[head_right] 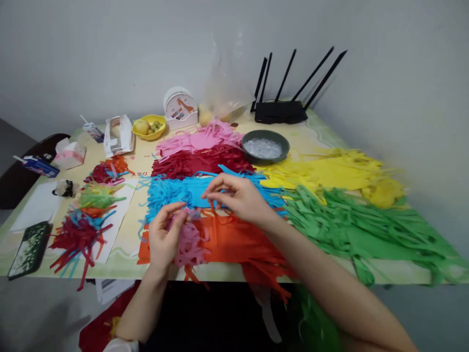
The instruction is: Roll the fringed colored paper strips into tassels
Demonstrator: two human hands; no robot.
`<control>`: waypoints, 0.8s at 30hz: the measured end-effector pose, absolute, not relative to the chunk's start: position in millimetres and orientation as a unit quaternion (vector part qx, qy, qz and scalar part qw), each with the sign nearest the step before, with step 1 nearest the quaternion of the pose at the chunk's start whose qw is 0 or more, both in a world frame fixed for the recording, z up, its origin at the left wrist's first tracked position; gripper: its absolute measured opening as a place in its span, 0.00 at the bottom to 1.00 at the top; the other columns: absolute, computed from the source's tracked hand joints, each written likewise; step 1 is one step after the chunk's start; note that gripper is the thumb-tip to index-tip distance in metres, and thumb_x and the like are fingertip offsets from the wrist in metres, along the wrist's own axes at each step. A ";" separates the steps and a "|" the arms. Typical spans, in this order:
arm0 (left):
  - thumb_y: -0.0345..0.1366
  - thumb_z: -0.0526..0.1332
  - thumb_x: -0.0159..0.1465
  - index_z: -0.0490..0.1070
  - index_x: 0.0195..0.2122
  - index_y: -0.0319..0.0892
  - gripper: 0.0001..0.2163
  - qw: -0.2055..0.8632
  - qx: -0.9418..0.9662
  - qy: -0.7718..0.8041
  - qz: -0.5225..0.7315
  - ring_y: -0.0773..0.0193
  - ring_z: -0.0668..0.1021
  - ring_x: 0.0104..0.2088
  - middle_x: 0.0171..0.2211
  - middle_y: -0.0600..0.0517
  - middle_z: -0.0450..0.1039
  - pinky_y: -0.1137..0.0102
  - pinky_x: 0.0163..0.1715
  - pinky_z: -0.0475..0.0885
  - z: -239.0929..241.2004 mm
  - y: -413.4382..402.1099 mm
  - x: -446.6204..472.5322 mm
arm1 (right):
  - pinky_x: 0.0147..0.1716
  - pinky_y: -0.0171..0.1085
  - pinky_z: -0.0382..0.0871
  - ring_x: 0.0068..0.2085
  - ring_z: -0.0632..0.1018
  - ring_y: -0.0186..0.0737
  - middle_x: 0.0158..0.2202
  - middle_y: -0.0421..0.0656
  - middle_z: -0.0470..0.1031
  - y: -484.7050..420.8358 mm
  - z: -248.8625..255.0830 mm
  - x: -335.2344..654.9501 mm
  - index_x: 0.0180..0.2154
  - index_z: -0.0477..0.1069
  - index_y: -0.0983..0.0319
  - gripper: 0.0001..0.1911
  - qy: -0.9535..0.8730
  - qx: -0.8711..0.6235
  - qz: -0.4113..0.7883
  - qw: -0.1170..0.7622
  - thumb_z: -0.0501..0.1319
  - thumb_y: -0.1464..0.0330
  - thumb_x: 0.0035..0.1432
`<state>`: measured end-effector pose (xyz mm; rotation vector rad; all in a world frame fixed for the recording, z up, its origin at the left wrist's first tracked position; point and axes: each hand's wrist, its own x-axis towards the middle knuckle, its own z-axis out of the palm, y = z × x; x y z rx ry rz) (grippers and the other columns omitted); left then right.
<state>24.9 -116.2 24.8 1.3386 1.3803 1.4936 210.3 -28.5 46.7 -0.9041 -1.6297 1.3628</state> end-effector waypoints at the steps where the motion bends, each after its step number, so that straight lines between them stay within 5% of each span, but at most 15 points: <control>1: 0.39 0.64 0.64 0.79 0.41 0.41 0.09 0.341 0.516 0.526 0.583 0.65 0.80 0.32 0.34 0.49 0.81 0.71 0.35 0.76 26.7 -118.9 26.2 | 0.24 0.33 0.73 0.24 0.78 0.34 0.32 0.43 0.81 -44.7 47.2 202.0 0.32 0.75 0.62 0.12 -0.633 -0.352 0.559 0.403 0.69 0.60 0.53; 9: 0.36 0.65 0.63 0.78 0.34 0.41 0.05 0.315 0.564 0.494 0.582 0.64 0.81 0.33 0.31 0.50 0.81 0.71 0.36 0.76 36.6 -141.0 23.2 | 0.24 0.34 0.75 0.26 0.76 0.35 0.28 0.41 0.76 -97.0 41.7 172.5 0.27 0.75 0.60 0.14 -0.534 -0.313 0.622 0.480 0.74 0.59 0.45; 17: 0.33 0.63 0.64 0.76 0.35 0.41 0.03 0.217 0.656 0.481 0.540 0.65 0.80 0.33 0.31 0.51 0.80 0.71 0.36 0.73 37.9 -151.7 13.6 | 0.25 0.34 0.78 0.24 0.78 0.34 0.30 0.42 0.78 -115.1 40.5 164.2 0.29 0.77 0.61 0.11 -0.519 -0.341 0.595 0.510 0.74 0.63 0.47; 24: 0.32 0.61 0.65 0.76 0.36 0.42 0.04 0.160 0.733 0.458 0.477 0.63 0.79 0.35 0.32 0.50 0.79 0.68 0.38 0.71 46.4 -150.1 2.1 | 0.22 0.34 0.77 0.23 0.77 0.34 0.27 0.41 0.78 -108.6 39.4 168.2 0.27 0.78 0.62 0.10 -0.536 -0.317 0.634 0.459 0.74 0.64 0.44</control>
